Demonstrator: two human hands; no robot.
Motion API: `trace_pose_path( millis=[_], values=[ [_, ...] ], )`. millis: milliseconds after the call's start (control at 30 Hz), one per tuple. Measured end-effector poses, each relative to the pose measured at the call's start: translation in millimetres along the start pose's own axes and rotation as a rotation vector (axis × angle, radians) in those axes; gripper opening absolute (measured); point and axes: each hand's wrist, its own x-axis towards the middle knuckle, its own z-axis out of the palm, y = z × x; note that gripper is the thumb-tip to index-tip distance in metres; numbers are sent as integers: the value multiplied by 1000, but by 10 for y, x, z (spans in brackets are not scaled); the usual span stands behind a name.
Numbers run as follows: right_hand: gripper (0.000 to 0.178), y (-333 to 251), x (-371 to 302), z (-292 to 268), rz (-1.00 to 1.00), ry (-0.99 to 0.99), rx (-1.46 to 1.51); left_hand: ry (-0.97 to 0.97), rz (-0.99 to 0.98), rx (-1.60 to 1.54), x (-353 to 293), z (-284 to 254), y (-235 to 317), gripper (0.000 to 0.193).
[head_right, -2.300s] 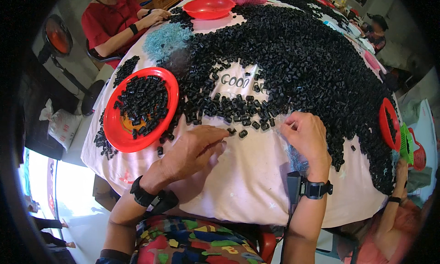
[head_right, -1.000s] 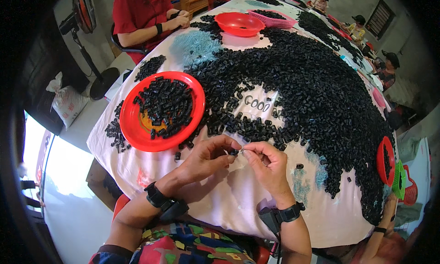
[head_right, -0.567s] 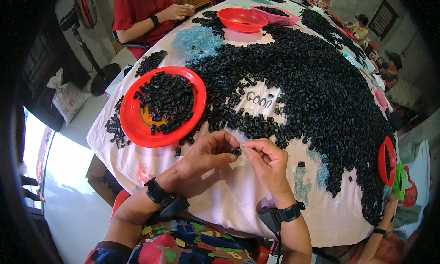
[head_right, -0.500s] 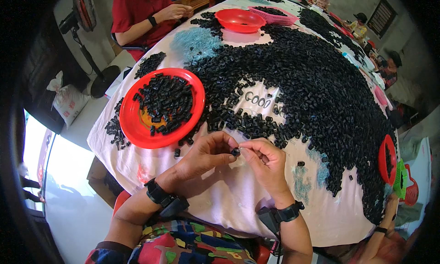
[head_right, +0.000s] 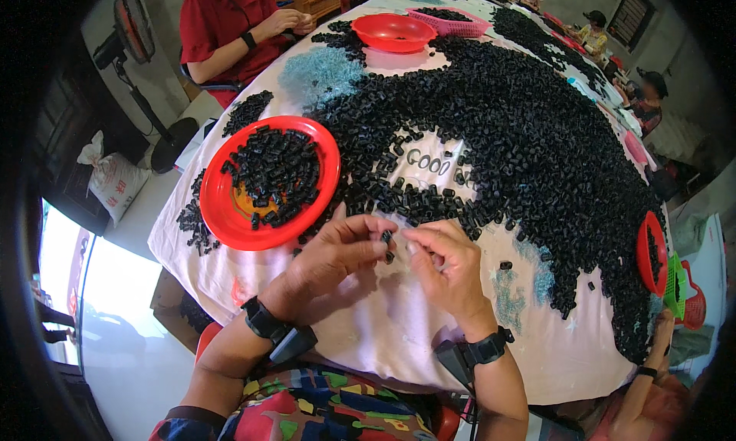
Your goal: Inspecting and sorting small black manufactured components on a table.
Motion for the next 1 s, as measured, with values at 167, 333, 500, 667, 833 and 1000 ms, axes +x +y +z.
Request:
trace_pose_path(
  millis=[167, 333, 500, 667, 833, 1000],
  values=[
    [18, 108, 42, 26, -76, -24, -272, -35, 96, -64, 50, -188, -13, 28],
    [20, 141, 51, 60, -158, -82, -512, -33, 101, 11, 84, -184, -103, 27],
    [14, 91, 45, 53, -114, -29, -357, -81, 112, 77, 99, -185, -126, 26],
    [13, -55, 14, 74, 104, -7, 157, -34, 75, 148, 66, -105, -147, 24],
    [15, -84, 13, 120, 81, -64, 172, -63, 96, 236, 74, -106, -146, 25],
    [16, -135, 14, 91, 51, -44, 69, -61, 141, 224, 67, -88, -149, 24]
  ],
)
